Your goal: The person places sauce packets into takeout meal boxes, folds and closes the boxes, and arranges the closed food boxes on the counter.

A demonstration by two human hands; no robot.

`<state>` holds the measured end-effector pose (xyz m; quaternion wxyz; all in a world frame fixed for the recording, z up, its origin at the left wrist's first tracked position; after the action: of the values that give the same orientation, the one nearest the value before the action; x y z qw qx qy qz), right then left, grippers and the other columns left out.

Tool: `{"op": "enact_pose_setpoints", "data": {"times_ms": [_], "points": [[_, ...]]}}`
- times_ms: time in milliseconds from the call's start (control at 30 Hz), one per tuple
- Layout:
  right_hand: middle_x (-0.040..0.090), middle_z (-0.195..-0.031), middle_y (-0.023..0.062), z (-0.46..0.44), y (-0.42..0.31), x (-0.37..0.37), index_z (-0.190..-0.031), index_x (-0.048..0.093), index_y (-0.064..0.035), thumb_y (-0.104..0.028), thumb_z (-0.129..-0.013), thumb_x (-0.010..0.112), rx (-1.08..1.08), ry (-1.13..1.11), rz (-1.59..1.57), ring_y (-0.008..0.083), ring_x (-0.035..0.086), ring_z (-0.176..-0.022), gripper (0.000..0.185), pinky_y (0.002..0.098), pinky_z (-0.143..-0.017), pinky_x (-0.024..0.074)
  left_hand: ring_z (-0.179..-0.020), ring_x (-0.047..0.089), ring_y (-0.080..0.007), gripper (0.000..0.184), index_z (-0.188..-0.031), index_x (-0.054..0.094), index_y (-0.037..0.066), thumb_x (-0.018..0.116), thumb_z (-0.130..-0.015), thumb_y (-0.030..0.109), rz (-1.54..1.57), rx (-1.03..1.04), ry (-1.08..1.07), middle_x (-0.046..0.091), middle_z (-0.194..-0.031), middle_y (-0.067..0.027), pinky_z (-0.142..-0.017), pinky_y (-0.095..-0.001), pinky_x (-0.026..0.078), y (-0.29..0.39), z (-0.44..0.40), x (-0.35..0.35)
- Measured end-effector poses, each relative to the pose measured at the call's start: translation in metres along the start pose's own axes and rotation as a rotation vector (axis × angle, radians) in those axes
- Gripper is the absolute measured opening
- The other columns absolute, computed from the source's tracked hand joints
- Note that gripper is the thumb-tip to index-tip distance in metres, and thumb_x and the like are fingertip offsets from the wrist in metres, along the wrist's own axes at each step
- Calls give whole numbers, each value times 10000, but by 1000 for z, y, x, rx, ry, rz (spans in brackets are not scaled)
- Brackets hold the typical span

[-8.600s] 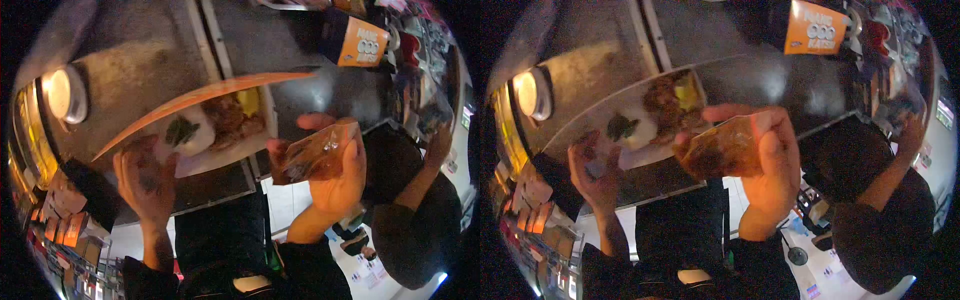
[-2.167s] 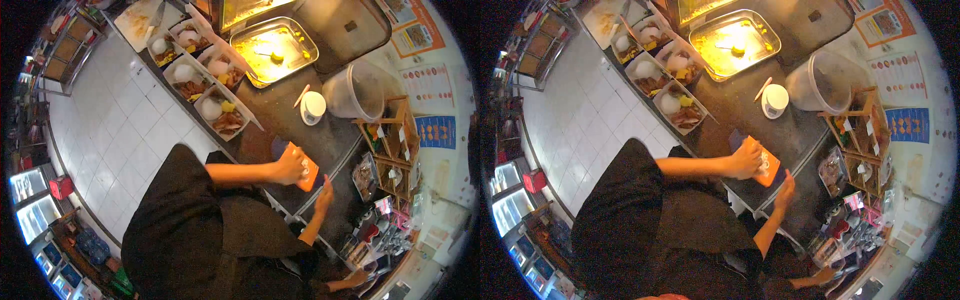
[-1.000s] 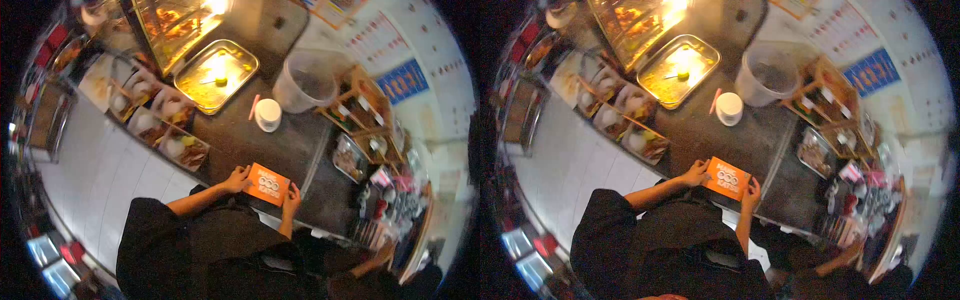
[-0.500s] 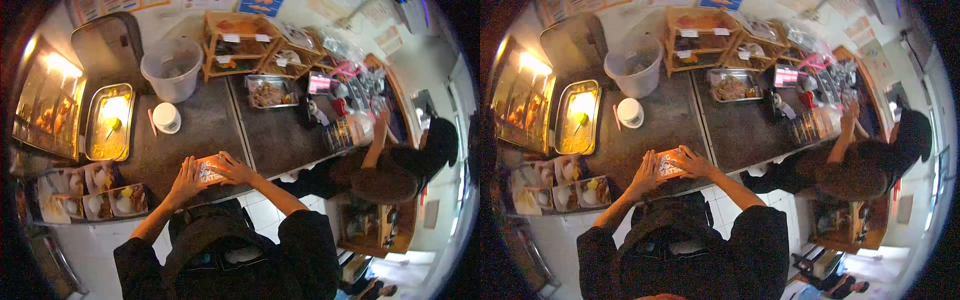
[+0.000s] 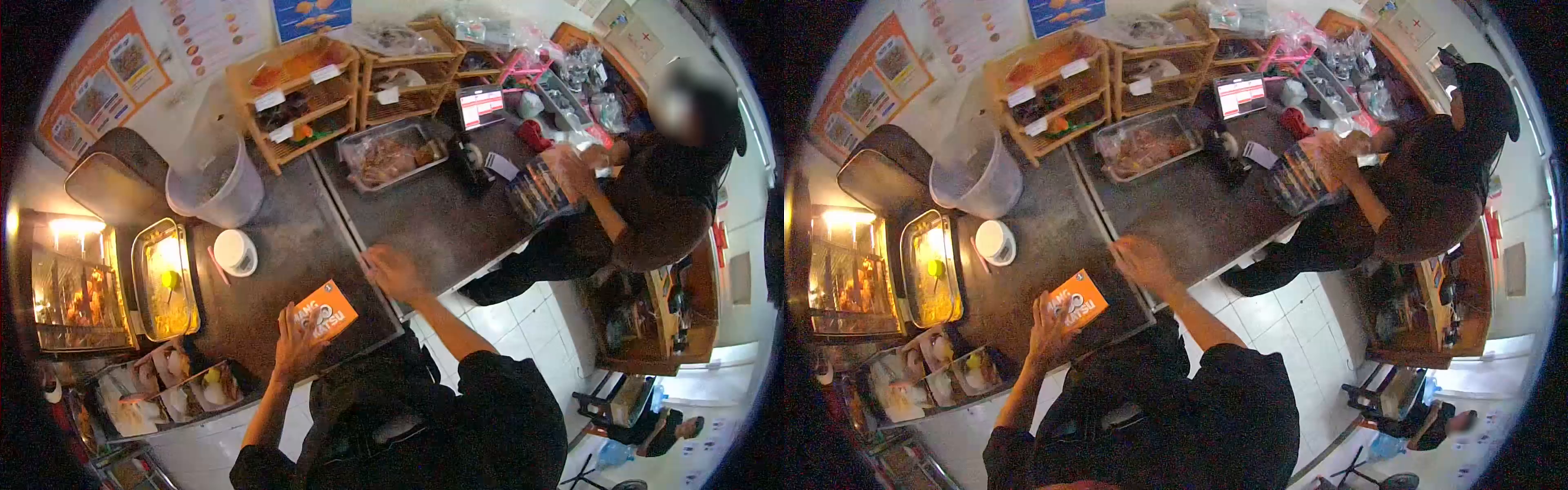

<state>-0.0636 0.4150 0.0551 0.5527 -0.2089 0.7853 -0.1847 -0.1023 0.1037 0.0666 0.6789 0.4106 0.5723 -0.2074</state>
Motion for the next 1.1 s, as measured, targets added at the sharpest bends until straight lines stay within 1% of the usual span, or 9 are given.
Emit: {"op": "enact_pose_setpoints", "data": {"times_ms": [33, 133, 333, 433, 533, 633, 800, 900, 1100], "points": [[631, -1247, 125, -11, 26, -41, -1243, 614, -98, -238, -955, 601, 67, 108, 128, 339, 602, -1142, 321, 435, -982, 477, -1334, 324, -574, 855, -1565, 327, 190, 659, -869, 558, -2, -54, -42, 223, -1521, -358, -989, -573, 488, 12, -6, 2], [599, -1152, 208, -13, 150, -122, -1224, 582, -48, -258, -1017, 542, 374, 550, 159, 418, 584, -1067, 298, 468, -911, 484, -1310, 347, -601, 861, -1569, 314, 191, 637, -872, 579, -115, 15, -2, 246, -1496, -389, -992, -586, 487, 45, -35, 23], [502, -1212, 331, -13, 309, -166, -1259, 557, -97, -375, -992, 616, 593, 522, 352, 484, 590, -970, 391, 532, -751, 508, -1338, 339, -565, 792, -1537, 396, 274, 635, -862, 610, -37, 72, 106, 242, -1519, -361, -1011, -663, 397, 99, -91, 38], [581, -1128, 244, -13, 335, -171, -1175, 651, -120, -410, -937, 693, 611, 481, 313, 371, 634, -945, 377, 488, -678, 542, -1343, 333, -548, 792, -1525, 417, 285, 665, -844, 604, -39, 38, 82, 252, -1521, -342, -1016, -649, 401, 118, -105, 35], [640, -978, 117, -21, 331, -192, -1062, 721, -133, -428, -887, 751, 938, 226, -236, 220, 645, -906, 344, 410, -604, 561, -1328, 332, -564, 783, -1513, 437, 268, 704, -836, 557, -69, 27, 156, 258, -1514, -341, -1013, -648, 406, 122, -121, 52], [641, -876, 19, -17, 340, -184, -1034, 740, -162, -414, -870, 776, 939, 353, -664, 121, 620, -877, 304, 351, -566, 564, -1313, 339, -577, 772, -1505, 447, 255, 721, -836, 526, -91, 12, 176, 269, -1504, -344, -1011, -650, 408, 138, -141, 58], [660, -989, 43, 16, 349, -155, -1033, 676, -84, -305, -940, 720, 839, 663, -1181, 162, 636, -964, 243, 354, -819, 563, -1308, 334, -585, 758, -1522, 423, 273, 704, -863, 520, -42, -11, 172, 251, -1509, -344, -1015, -673, 391, 162, -185, 72], [678, -1063, 86, 32, 329, -142, -1024, 667, -79, -276, -952, 706, 1125, 629, -1133, 207, 641, -1065, 213, 392, -860, 562, -1317, 316, -579, 758, -1542, 388, 288, 662, -888, 557, -22, -64, 127, 242, -1516, -340, -1011, -669, 389, 176, -213, 77], [709, -1052, 128, 65, 364, -97, -955, 654, -87, -342, -943, 711, 862, 776, -1204, 245, 690, -981, 262, 388, -897, 545, -1294, 339, -562, 736, -1562, 341, 313, 624, -922, 541, -184, -3, 186, 285, -1464, -324, -967, -621, 460, 201, -254, 81]]}}
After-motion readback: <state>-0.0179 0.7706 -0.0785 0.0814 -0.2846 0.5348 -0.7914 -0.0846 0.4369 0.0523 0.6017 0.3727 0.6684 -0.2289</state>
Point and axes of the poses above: each hand's wrist, its own z-axis away from the middle knuckle, its own x-axis out of the palm, y = z × x, the point moved 3 cm from there along -z, towards the middle knuckle
